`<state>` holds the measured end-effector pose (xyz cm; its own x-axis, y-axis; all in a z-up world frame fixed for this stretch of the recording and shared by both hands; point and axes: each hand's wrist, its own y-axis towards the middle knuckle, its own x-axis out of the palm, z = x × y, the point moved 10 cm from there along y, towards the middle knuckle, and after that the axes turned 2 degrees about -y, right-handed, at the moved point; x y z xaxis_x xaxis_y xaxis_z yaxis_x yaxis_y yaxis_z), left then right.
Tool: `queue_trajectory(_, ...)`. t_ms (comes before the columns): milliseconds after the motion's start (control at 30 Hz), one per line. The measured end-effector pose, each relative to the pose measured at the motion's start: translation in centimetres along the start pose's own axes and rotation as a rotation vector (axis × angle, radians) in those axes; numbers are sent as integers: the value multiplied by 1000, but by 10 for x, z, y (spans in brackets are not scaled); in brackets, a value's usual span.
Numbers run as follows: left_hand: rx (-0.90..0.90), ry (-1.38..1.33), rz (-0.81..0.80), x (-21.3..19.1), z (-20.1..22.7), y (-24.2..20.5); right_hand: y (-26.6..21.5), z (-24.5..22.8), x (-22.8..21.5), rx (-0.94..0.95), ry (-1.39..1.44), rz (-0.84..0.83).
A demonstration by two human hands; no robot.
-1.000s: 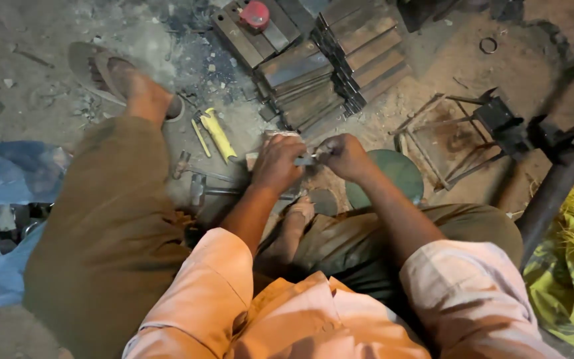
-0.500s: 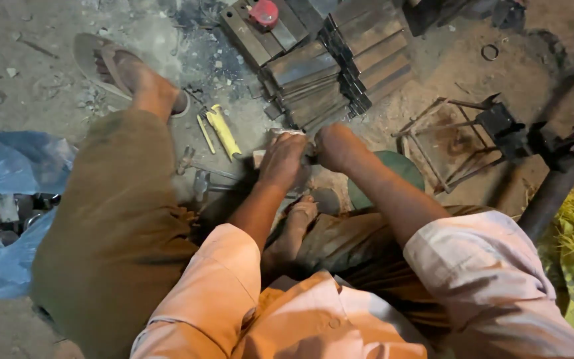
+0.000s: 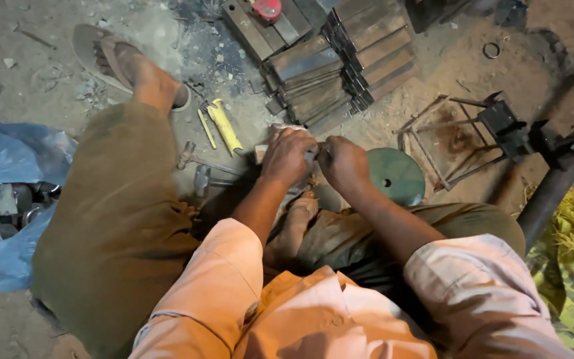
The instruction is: The person sits on the floor and uses a hand file to smooth the edges of small rectangular metal blocks. They pick up a block, file its edges, and place it into a stack of finished pieces, repeating the process with multiple blocks.
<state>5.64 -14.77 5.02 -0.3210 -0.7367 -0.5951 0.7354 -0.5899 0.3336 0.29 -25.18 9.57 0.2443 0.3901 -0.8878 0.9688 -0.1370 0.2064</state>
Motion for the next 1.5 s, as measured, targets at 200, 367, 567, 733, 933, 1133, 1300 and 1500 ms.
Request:
queue_trajectory(200,-2,-12,18,-8,6,4,-19,27,10,118,159,140)
queue_trajectory(367,31,-84,29,-11,8,2,-26,63,39,309,550,58)
queue_trajectory(567,43,-21,27,-9,8,3,-8,90,52,340,615,-155)
queue_trajectory(733,12,-27,2,-4,3,3,19,96,57,303,372,-443)
queue_trajectory(933,40,18,44,-2,1,4,49,84,68,227,43,-610)
queue_trajectory(1133,26,35,30,3,-5,4,53,61,69,119,-274,-673)
queue_trajectory(1300,49,6,81,7,-13,0,42,30,56,-30,-384,-484)
queue_trajectory(1500,42,-1,34,7,-8,0,8,-3,19,-193,-109,-200)
